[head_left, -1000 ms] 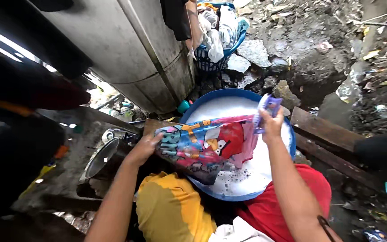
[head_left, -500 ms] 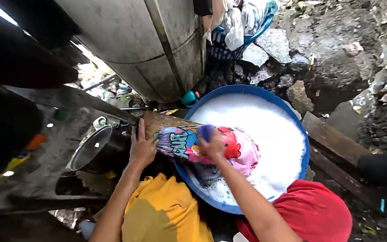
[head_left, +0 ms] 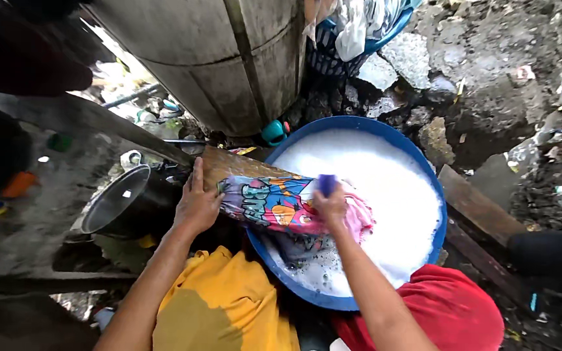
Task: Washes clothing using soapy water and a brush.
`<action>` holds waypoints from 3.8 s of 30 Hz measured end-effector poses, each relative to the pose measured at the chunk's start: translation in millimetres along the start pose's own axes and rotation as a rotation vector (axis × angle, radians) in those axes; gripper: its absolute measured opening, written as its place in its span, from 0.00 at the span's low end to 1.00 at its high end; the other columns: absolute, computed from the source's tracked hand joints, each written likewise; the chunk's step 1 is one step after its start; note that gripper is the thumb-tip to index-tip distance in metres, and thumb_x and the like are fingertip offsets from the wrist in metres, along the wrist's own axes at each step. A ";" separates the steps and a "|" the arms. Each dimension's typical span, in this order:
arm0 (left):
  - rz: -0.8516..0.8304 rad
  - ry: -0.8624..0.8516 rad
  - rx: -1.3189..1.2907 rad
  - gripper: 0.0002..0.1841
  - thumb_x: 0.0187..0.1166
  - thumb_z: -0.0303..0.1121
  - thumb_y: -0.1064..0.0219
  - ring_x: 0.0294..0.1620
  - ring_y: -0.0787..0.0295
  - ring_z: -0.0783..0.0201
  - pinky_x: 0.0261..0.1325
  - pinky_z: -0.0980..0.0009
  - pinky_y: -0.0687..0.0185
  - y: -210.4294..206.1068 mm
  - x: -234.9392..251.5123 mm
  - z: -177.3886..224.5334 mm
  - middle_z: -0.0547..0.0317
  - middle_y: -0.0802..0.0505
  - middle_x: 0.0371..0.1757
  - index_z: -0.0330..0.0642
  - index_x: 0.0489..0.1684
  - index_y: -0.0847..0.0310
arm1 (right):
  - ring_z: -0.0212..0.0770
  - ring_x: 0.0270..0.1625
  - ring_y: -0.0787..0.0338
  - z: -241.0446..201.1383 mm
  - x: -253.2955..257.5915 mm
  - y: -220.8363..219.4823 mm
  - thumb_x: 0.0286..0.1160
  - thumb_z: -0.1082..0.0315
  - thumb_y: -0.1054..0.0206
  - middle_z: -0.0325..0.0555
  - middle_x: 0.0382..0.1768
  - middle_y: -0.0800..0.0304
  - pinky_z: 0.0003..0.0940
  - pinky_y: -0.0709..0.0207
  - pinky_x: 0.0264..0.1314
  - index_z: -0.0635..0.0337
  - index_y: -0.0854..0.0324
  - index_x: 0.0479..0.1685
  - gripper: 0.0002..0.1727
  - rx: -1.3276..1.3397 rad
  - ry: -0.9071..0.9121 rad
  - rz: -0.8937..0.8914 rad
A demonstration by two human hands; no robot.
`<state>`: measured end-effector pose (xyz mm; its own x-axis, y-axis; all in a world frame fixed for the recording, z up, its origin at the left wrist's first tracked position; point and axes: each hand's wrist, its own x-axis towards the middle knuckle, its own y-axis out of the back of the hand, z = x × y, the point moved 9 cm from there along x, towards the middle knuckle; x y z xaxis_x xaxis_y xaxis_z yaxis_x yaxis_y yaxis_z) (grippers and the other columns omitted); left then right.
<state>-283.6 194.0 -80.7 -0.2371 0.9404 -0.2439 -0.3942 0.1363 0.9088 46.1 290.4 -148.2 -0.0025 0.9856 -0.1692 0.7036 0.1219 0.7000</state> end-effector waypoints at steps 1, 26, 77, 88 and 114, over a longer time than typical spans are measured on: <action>0.008 -0.014 0.000 0.18 0.90 0.38 0.40 0.92 0.53 0.27 0.79 0.28 0.39 -0.4 -0.3 0.3 0.41 0.62 0.97 0.29 0.60 0.13 | 0.74 0.72 0.19 48.7 16.4 21.1 0.76 0.53 0.27 0.77 0.71 0.21 0.75 0.26 0.70 0.70 0.36 0.83 0.41 0.003 -0.111 0.095; -0.094 0.066 0.017 0.21 0.92 0.39 0.44 0.91 0.53 0.25 0.76 0.27 0.36 3.1 -1.7 1.1 0.45 0.67 0.98 0.32 0.72 0.20 | 0.64 0.71 0.14 -117.3 -50.8 -54.7 0.72 0.57 0.23 0.69 0.68 0.15 0.63 0.20 0.70 0.68 0.23 0.75 0.34 0.057 0.227 -0.183; -0.145 0.070 -0.007 0.32 0.75 0.43 0.22 0.89 0.53 0.22 0.75 0.28 0.34 3.8 6.1 1.7 0.42 0.72 0.97 0.31 0.74 0.22 | 0.69 0.75 0.19 -4.7 10.6 3.2 0.73 0.57 0.25 0.74 0.71 0.20 0.66 0.27 0.76 0.72 0.33 0.81 0.40 0.109 -0.209 0.132; -0.124 0.096 -0.064 0.31 0.72 0.41 0.19 0.89 0.53 0.22 0.76 0.26 0.37 1.9 4.4 -0.2 0.44 0.71 0.97 0.33 0.72 0.19 | 0.70 0.71 0.16 51.0 29.3 32.5 0.73 0.53 0.24 0.74 0.68 0.17 0.69 0.25 0.72 0.70 0.35 0.81 0.42 0.069 -0.318 0.126; -0.090 0.094 -0.065 0.35 0.71 0.41 0.18 0.89 0.55 0.19 0.77 0.24 0.41 7.8 5.7 3.4 0.41 0.69 0.97 0.34 0.77 0.24 | 0.72 0.72 0.18 109.1 -132.7 -87.8 0.64 0.65 0.19 0.73 0.68 0.18 0.75 0.31 0.73 0.64 0.32 0.82 0.42 -0.386 0.065 -1.058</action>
<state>-285.0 201.4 -73.8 -0.2794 0.8915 -0.3567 -0.4732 0.1954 0.8590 62.1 136.0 -262.9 -0.5122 0.3682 -0.7759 0.0592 0.9164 0.3958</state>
